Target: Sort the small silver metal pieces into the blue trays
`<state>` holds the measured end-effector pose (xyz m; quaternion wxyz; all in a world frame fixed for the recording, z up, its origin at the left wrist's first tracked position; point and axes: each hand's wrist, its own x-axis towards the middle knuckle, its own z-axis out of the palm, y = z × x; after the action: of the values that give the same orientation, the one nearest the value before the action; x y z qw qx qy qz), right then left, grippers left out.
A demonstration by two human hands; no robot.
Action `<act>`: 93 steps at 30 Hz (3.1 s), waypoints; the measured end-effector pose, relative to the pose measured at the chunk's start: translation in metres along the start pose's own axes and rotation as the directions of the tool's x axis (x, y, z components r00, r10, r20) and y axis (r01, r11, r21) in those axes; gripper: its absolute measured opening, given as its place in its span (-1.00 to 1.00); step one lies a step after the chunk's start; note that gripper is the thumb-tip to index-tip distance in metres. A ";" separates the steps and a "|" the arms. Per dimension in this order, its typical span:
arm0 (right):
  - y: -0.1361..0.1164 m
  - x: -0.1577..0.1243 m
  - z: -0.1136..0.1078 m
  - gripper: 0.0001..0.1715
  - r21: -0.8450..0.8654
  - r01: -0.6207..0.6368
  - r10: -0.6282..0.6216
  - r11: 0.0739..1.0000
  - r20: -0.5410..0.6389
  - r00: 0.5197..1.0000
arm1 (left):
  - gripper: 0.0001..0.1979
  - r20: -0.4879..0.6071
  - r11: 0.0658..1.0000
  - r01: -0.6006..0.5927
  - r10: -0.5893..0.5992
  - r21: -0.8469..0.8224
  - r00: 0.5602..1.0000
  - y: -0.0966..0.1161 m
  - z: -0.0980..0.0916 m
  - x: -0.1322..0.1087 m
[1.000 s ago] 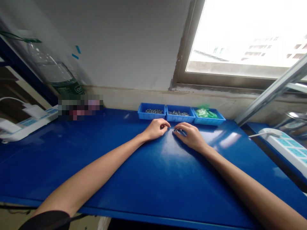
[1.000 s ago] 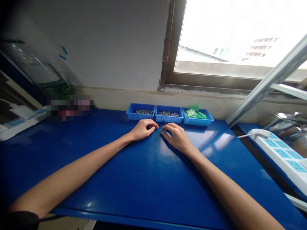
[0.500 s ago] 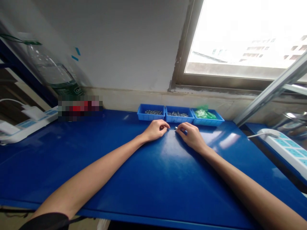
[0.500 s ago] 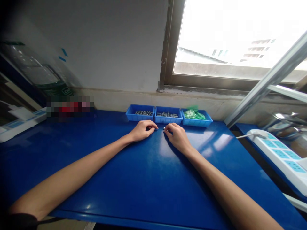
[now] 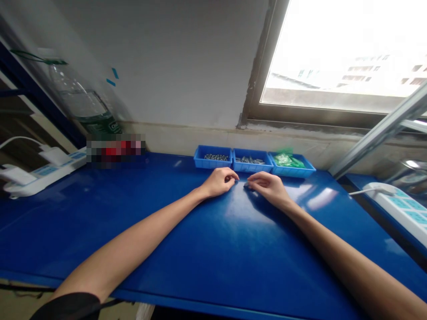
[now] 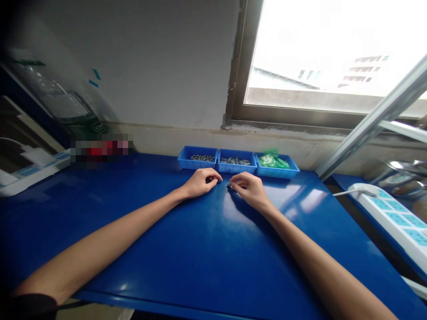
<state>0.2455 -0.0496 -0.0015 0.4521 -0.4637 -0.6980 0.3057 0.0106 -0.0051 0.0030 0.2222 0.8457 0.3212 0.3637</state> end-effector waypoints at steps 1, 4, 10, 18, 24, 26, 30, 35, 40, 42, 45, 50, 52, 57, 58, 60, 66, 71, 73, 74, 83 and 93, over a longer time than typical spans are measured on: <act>0.000 0.000 -0.001 -0.61 0.067 -0.046 0.045 0.997 0.013 0.999 | -0.77 0.000 1.000 -0.002 0.002 0.000 1.000 0.000 0.000 0.000; -0.001 0.001 -0.005 -0.56 0.209 -0.110 0.114 0.972 -0.004 0.994 | -0.76 0.006 1.000 -0.002 0.002 -0.003 1.000 0.000 0.000 0.000; -0.004 0.003 -0.008 -0.25 0.348 0.001 0.039 0.937 -0.107 0.993 | -0.76 0.004 1.000 -0.003 0.003 0.000 1.000 -0.002 0.001 0.000; -0.004 0.002 -0.006 -0.42 0.212 0.054 -0.036 0.976 -0.088 0.995 | -0.76 0.006 1.000 -0.008 0.008 0.004 1.000 0.000 0.000 0.000; -0.007 0.001 -0.005 -0.57 0.050 -0.031 0.037 0.998 -0.116 0.993 | -0.76 0.017 1.000 -0.001 0.001 0.005 1.000 0.000 -0.001 0.000; -0.006 0.001 -0.003 -0.57 0.012 -0.041 0.042 0.999 -0.091 0.995 | -0.76 0.017 1.000 -0.010 0.010 0.007 1.000 0.000 0.000 0.000; -0.003 0.000 -0.001 -0.61 -0.093 0.002 -0.004 0.996 -0.022 1.000 | -0.77 0.022 0.999 -0.025 0.024 0.021 0.999 -0.001 0.000 0.000; -0.002 0.000 0.000 -0.63 -0.139 0.046 -0.049 0.989 -0.020 0.999 | -0.76 0.037 0.999 -0.025 0.024 0.042 0.999 0.002 0.000 0.000; -0.001 0.001 -0.001 -0.66 -0.226 0.090 -0.106 0.970 -0.060 0.993 | -0.76 0.047 0.998 -0.020 0.018 0.058 0.999 0.004 0.000 -0.001; 0.000 0.001 -0.002 -0.68 -0.255 0.094 -0.117 0.962 -0.075 0.990 | -0.76 0.049 0.998 -0.020 0.017 0.061 0.999 0.004 0.000 -0.001; 0.001 0.001 -0.002 -0.69 -0.283 0.088 -0.111 0.955 -0.066 0.992 | -0.75 0.048 0.997 -0.033 0.029 0.065 0.998 0.003 0.000 -0.001; -0.002 -0.001 0.000 -0.77 -0.313 0.132 -0.149 0.941 -0.032 0.988 | -0.76 0.040 0.997 -0.026 0.023 0.071 0.999 0.002 0.000 -0.001; -0.003 -0.001 0.000 -0.80 -0.330 0.143 -0.162 0.933 -0.030 0.986 | -0.76 0.040 0.997 -0.029 0.026 0.074 0.999 0.001 0.001 -0.001; -0.004 -0.001 0.001 -0.87 -0.423 0.160 -0.192 0.892 -0.032 0.981 | -0.76 0.049 0.995 -0.063 0.060 0.076 0.997 -0.001 0.001 -0.002; -0.005 -0.002 0.001 -0.89 -0.445 0.165 -0.196 0.880 -0.024 0.980 | -0.76 0.052 0.994 -0.074 0.070 0.080 0.996 -0.002 0.001 -0.002; -0.007 -0.003 0.001 -0.93 -0.492 0.182 -0.208 0.852 0.001 0.978 | -0.75 0.060 0.991 -0.095 0.090 0.090 0.994 -0.003 0.001 -0.002; -0.007 -0.005 0.004 -0.89 -0.572 0.335 -0.338 0.749 0.105 0.935 | -0.74 0.084 0.987 -0.127 0.120 0.093 0.989 -0.002 -0.001 -0.003; -0.003 -0.004 0.003 -0.87 -0.551 0.335 -0.314 0.764 0.134 0.940 | -0.75 0.084 0.987 -0.130 0.122 0.091 0.989 0.000 -0.001 -0.003; -0.003 -0.004 0.003 -0.87 -0.550 0.327 -0.299 0.768 0.143 0.943 | -0.75 0.085 0.987 -0.130 0.122 0.099 0.989 0.001 -0.001 -0.003; -0.003 -0.004 0.003 -0.87 -0.550 0.326 -0.295 0.769 0.147 0.944 | -0.75 0.086 0.986 -0.130 0.121 0.103 0.989 0.001 -0.001 -0.003; -0.001 -0.002 0.004 -0.85 -0.535 0.334 -0.303 0.776 0.147 0.942 | -0.75 0.086 0.983 -0.148 0.139 0.111 0.987 -0.002 0.000 -0.003; 0.004 -0.002 0.005 -0.87 -0.542 0.333 -0.302 0.772 0.149 0.942 | -0.75 0.094 0.981 -0.154 0.143 0.115 0.985 -0.001 0.000 -0.004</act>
<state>0.2429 -0.0499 -0.0070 0.3229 -0.4425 -0.8364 0.0192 0.0082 -0.0071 0.0013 0.1559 0.8940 0.2689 0.3226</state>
